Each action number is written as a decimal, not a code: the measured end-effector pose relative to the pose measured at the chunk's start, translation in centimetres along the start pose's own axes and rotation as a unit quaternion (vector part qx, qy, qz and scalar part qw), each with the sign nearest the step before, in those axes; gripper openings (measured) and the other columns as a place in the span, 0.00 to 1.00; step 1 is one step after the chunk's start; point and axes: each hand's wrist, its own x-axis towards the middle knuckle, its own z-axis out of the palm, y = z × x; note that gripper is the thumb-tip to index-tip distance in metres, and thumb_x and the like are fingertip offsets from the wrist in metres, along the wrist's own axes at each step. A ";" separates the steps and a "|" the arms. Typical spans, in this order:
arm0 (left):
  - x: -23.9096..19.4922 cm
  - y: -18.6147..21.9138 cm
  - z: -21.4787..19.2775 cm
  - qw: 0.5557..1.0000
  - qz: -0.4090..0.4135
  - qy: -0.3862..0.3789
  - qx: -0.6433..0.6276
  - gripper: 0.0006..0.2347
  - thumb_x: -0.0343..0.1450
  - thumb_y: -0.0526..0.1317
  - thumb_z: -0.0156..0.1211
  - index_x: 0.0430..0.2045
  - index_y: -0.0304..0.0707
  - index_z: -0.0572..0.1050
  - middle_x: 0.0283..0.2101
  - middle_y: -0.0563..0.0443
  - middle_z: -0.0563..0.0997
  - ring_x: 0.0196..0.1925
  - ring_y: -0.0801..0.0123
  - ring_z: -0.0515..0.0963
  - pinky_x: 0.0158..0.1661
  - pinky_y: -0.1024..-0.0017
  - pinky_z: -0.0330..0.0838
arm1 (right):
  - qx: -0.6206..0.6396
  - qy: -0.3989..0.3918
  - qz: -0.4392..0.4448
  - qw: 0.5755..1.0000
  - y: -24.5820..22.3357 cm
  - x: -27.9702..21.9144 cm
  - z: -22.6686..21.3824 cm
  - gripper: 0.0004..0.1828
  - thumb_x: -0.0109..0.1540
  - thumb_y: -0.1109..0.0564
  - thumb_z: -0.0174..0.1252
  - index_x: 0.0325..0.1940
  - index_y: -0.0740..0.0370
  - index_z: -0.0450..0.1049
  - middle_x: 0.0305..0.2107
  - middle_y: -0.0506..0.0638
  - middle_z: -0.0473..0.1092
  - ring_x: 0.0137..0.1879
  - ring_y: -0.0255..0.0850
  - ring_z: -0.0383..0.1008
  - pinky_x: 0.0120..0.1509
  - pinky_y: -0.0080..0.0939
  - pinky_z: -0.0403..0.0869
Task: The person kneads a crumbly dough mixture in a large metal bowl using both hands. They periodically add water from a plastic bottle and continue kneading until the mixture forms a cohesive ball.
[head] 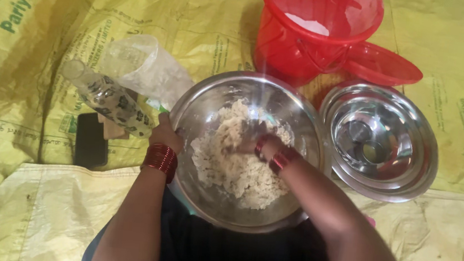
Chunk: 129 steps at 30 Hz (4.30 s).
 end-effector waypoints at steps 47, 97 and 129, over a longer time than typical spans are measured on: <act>-0.9 2.2 -1.6 0.999 0.028 -0.036 0.008 0.24 0.68 0.46 0.66 0.56 0.42 0.63 0.42 0.30 0.82 0.46 0.39 0.83 0.48 0.49 0.77 | 0.285 0.143 0.056 0.946 8.7 3.9 -0.4 0.33 0.59 0.43 0.56 0.68 0.51 0.65 0.63 0.59 0.62 0.66 0.55 0.62 0.67 0.65 0.64; -0.4 0.9 -2.3 0.995 0.095 -0.016 -0.018 0.30 0.62 0.40 0.74 0.57 0.35 0.65 0.45 0.29 0.82 0.47 0.37 0.82 0.50 0.53 0.76 | -0.123 0.124 -0.074 0.982 -1.1 -0.2 3.8 0.17 0.61 0.53 0.60 0.54 0.56 0.80 0.55 0.57 0.74 0.62 0.51 0.75 0.66 0.56 0.72; -1.3 1.3 -2.0 0.997 0.062 -0.024 -0.049 0.23 0.66 0.42 0.68 0.53 0.37 0.66 0.41 0.28 0.83 0.46 0.37 0.83 0.49 0.51 0.77 | 0.013 0.027 -0.014 0.999 -5.9 2.0 -5.0 0.45 0.53 0.37 0.65 0.74 0.43 0.61 0.73 0.55 0.41 0.75 0.67 0.40 0.69 0.81 0.49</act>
